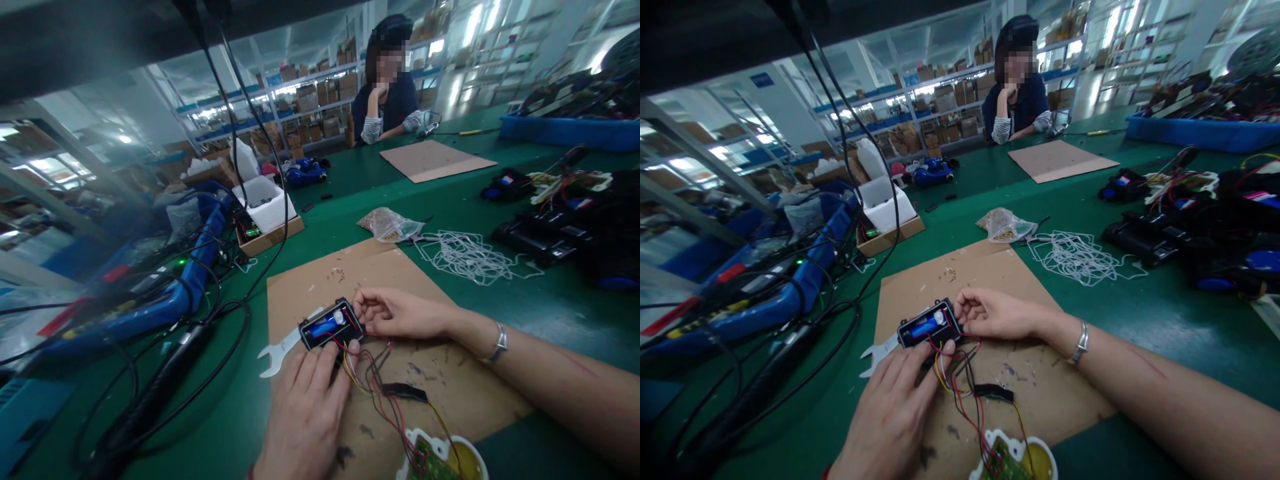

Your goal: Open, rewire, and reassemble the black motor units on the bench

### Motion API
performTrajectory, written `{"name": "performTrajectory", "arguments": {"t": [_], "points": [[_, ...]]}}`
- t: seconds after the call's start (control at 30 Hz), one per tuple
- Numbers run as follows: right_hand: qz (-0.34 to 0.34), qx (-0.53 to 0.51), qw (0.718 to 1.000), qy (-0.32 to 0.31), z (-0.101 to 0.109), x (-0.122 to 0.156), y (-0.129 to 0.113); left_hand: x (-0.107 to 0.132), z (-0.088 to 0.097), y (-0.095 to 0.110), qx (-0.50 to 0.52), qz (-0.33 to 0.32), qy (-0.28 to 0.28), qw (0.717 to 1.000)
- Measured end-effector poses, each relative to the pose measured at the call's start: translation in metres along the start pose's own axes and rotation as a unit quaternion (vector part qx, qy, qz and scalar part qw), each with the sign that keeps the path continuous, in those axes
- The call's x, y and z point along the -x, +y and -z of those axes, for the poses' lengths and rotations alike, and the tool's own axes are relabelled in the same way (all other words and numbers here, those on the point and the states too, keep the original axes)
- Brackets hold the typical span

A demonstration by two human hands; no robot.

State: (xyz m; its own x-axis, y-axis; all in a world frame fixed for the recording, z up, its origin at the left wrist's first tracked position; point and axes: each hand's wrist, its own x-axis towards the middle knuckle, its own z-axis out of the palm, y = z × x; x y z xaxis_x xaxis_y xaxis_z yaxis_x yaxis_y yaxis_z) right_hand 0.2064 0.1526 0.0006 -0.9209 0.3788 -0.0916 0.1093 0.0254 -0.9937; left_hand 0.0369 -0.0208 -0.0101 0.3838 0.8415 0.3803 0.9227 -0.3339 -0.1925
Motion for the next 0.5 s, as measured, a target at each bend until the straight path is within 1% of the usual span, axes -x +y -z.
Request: {"name": "performTrajectory", "arguments": {"t": [0.1,0.17,0.23,0.3,0.4,0.5], "points": [[-0.007,0.008,1.000,-0.018,-0.001,0.001,0.000,-0.001,0.003,0.000,-0.010,0.004,-0.022,1.000],[-0.004,0.016,1.000,-0.001,-0.005,0.000,0.003,0.000,0.004,0.000,-0.009,0.010,-0.033,0.999],[0.003,0.024,0.999,0.025,-0.008,-0.001,0.006,0.002,0.005,-0.001,-0.002,0.003,-0.024,1.000],[0.006,0.025,0.999,0.040,-0.011,-0.001,0.008,0.005,0.006,-0.002,0.009,-0.012,-0.003,1.000],[0.000,0.015,0.999,0.033,-0.012,-0.001,0.007,0.010,0.008,-0.005,0.020,-0.029,0.021,0.999],[-0.002,0.004,0.999,0.033,-0.012,-0.001,0.005,0.013,0.008,-0.009,0.025,-0.043,0.020,0.999]]}}
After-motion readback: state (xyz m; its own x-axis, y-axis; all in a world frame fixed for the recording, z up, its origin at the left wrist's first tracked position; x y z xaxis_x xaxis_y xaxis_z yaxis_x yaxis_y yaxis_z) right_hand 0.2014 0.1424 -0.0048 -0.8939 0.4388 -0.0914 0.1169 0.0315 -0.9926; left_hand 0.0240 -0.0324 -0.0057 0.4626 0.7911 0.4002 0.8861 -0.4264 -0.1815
